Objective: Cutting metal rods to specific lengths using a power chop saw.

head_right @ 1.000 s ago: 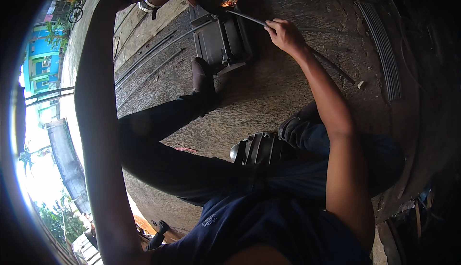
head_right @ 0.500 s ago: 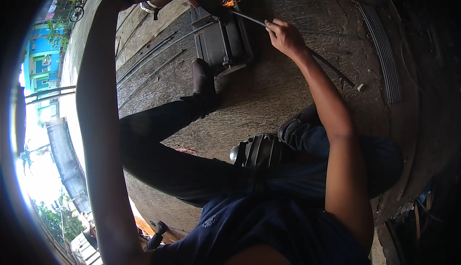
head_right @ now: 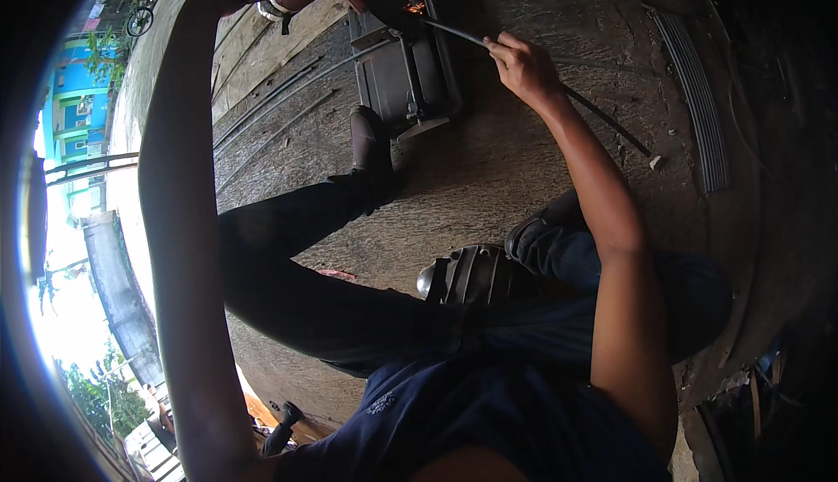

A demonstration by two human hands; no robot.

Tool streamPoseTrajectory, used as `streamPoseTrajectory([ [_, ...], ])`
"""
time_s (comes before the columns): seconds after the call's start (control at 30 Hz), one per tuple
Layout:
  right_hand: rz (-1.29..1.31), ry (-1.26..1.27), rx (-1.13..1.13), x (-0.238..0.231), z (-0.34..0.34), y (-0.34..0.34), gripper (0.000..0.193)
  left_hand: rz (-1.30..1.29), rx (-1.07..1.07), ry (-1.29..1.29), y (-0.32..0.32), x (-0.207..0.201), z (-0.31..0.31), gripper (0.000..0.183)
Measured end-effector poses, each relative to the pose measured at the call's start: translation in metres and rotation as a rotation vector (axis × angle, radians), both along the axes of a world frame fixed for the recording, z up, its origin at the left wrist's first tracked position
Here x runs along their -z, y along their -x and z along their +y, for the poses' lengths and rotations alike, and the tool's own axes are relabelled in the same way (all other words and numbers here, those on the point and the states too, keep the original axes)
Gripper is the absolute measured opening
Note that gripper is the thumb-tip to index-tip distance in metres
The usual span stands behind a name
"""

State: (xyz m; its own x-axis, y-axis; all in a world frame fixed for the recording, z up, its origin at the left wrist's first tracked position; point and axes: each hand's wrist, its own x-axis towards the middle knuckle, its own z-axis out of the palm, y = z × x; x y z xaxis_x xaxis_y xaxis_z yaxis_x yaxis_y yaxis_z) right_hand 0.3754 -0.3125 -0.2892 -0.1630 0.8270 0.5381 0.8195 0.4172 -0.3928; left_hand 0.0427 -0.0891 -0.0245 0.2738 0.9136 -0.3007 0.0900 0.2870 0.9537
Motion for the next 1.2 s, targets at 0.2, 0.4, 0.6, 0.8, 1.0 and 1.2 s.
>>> streamPoseTrajectory([
  [0.2,-0.002,0.009,-0.011,-0.002,-0.002,-0.002,0.025,0.072,0.130,-0.059,0.000,0.000,0.001,0.016],
  [0.4,0.078,0.099,-0.037,-0.003,0.003,-0.004,0.023,0.053,-0.062,-0.075,-0.003,0.005,-0.005,0.017],
  [0.6,0.137,0.216,-0.079,0.005,0.009,-0.008,0.028,0.025,0.094,-0.024,0.000,0.001,-0.001,0.017],
  [0.8,0.298,0.456,-0.043,0.016,0.012,-0.013,0.033,0.040,-0.091,-0.060,-0.010,0.000,-0.014,0.017],
  [1.0,0.445,0.586,-0.046,0.033,0.018,-0.023,0.044,0.010,0.024,0.016,-0.007,-0.004,-0.010,0.019],
  [1.2,0.079,0.522,0.177,0.017,0.064,-0.073,0.063,0.048,0.084,-0.094,-0.008,-0.001,-0.015,0.019],
])
